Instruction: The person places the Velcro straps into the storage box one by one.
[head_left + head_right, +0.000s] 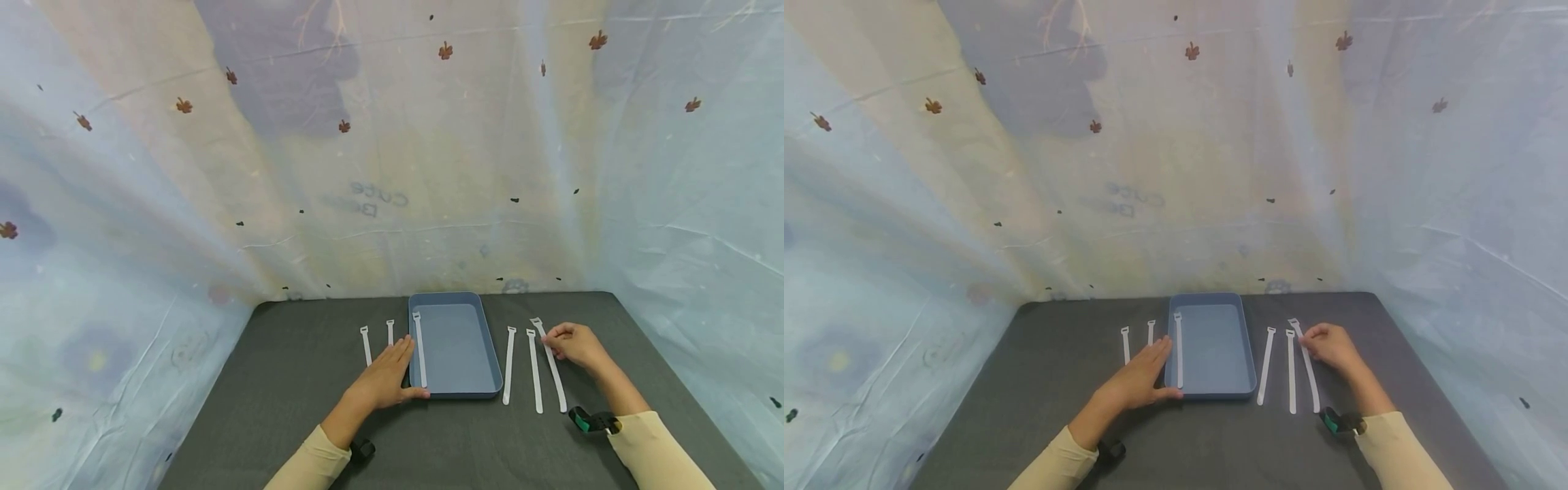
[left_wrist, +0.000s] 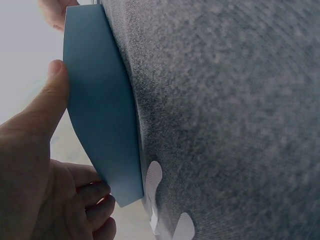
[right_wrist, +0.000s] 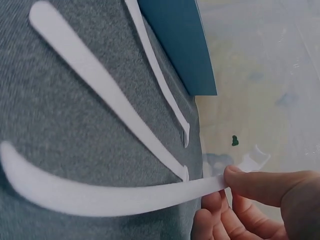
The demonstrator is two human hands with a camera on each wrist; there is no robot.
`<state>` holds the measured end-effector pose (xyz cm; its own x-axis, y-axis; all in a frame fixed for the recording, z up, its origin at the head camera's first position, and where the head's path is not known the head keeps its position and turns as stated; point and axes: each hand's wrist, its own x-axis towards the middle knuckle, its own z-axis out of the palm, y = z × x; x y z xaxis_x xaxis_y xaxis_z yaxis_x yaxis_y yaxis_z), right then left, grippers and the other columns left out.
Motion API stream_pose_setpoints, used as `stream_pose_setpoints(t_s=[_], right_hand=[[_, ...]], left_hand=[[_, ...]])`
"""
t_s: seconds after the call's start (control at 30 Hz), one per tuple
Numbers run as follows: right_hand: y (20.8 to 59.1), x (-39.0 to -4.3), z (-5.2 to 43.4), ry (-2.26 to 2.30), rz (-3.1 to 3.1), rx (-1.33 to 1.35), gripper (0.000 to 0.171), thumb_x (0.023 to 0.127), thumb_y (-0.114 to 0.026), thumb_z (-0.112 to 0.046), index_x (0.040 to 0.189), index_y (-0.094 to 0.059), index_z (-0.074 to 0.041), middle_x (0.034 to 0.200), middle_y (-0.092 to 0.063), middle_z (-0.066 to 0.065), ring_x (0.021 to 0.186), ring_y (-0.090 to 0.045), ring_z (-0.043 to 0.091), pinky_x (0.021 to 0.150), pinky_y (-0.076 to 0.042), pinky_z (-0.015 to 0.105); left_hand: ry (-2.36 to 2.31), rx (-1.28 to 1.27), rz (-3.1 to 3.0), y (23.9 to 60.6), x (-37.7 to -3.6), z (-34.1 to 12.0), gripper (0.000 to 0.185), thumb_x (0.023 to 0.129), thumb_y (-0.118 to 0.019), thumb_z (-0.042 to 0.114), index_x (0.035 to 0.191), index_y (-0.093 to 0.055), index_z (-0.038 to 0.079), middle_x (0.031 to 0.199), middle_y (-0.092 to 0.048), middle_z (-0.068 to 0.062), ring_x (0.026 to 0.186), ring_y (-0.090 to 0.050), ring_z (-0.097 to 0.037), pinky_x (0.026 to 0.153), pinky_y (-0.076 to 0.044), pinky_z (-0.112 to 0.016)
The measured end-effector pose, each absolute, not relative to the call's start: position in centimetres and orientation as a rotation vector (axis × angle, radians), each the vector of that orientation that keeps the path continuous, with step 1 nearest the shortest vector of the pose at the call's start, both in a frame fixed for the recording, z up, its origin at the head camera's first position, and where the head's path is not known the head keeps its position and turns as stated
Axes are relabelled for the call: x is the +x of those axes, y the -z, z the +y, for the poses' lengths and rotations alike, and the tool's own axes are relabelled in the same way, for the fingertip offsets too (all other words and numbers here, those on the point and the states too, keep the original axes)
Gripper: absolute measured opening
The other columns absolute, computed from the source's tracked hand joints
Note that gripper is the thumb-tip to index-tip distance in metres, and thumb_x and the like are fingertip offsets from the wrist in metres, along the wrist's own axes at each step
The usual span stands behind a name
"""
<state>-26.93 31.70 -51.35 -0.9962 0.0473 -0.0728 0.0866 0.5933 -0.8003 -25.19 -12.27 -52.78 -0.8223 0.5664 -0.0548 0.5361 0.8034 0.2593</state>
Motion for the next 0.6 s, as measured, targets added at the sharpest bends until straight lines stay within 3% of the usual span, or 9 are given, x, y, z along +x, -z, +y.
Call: stream_pose_setpoints(t_s=[0.6], right_hand=[[49.8, -26.8, 29.3, 1.477, 2.767, 0.054, 0.024, 0.104, -0.074, -0.016, 0.112, -0.07, 0.006, 0.091, -0.076, 0.009, 0.081, -0.072, 0.026, 0.073, -0.063, 0.041]], left_hand=[[-0.364, 0.875, 2.851, 52.2, -24.9, -12.2, 0.112, 0.096, -0.067, 0.07, 0.171, -0.02, 0.001, 0.179, -0.017, -0.016, 0.165, -0.02, -0.03, 0.134, -0.02, -0.046]])
